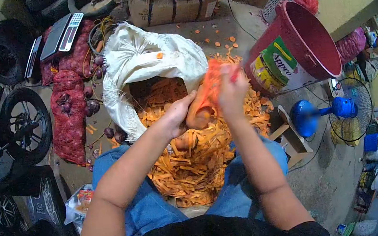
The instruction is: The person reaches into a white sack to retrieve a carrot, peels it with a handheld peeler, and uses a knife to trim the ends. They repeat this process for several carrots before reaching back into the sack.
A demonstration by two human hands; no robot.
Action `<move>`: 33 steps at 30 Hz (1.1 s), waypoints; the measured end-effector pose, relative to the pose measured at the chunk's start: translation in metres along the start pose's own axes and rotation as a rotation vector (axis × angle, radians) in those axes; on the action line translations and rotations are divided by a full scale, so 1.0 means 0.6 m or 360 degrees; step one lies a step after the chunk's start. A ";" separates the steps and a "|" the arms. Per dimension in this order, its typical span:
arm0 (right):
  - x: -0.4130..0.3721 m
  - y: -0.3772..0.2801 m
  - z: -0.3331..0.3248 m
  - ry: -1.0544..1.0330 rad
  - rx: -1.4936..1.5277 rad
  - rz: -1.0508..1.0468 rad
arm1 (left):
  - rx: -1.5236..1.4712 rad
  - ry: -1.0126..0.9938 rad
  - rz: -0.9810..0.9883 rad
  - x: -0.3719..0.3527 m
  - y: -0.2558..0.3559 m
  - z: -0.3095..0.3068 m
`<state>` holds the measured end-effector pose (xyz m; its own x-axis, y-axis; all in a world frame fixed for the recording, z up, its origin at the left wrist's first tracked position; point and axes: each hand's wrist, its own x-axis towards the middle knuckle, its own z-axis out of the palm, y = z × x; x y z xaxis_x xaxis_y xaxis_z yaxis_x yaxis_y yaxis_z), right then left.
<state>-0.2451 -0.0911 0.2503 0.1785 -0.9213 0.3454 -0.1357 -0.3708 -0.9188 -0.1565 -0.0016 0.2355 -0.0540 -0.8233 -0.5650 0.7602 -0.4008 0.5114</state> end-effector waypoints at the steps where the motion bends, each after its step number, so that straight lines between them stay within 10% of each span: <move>1: -0.014 -0.004 0.006 0.0002 0.0000 0.0002 | 0.0001 0.0000 -0.0002 0.000 -0.001 0.002; 5: -0.015 -0.003 0.013 -0.0178 -0.0145 0.0055 | 0.0320 0.0017 0.0130 0.004 -0.011 -0.008; 13: 0.071 0.049 -0.040 0.0542 -0.0183 0.0471 | 0.0266 -0.0163 -0.0051 -0.021 -0.005 0.016; 20: -0.027 -0.017 0.012 -0.0173 -0.0233 -0.0021 | -0.0037 -0.0036 0.0082 0.011 -0.006 0.001; 23: 0.007 0.005 0.002 0.0185 -0.0280 -0.0132 | 0.0119 -0.0057 0.0128 0.008 -0.008 0.002; 28: 0.091 0.046 -0.062 0.0587 -0.0245 0.0757 | 0.0411 -0.0129 -0.0046 -0.033 0.005 0.029; 33: 0.007 -0.024 0.000 0.0085 0.0287 0.0157 | -0.0120 -0.0139 -0.0009 0.006 0.007 -0.010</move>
<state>-0.2425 -0.0895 0.2652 0.1204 -0.9588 0.2572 0.0276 -0.2558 -0.9663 -0.1497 -0.0039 0.2317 -0.1121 -0.8542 -0.5076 0.8061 -0.3769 0.4562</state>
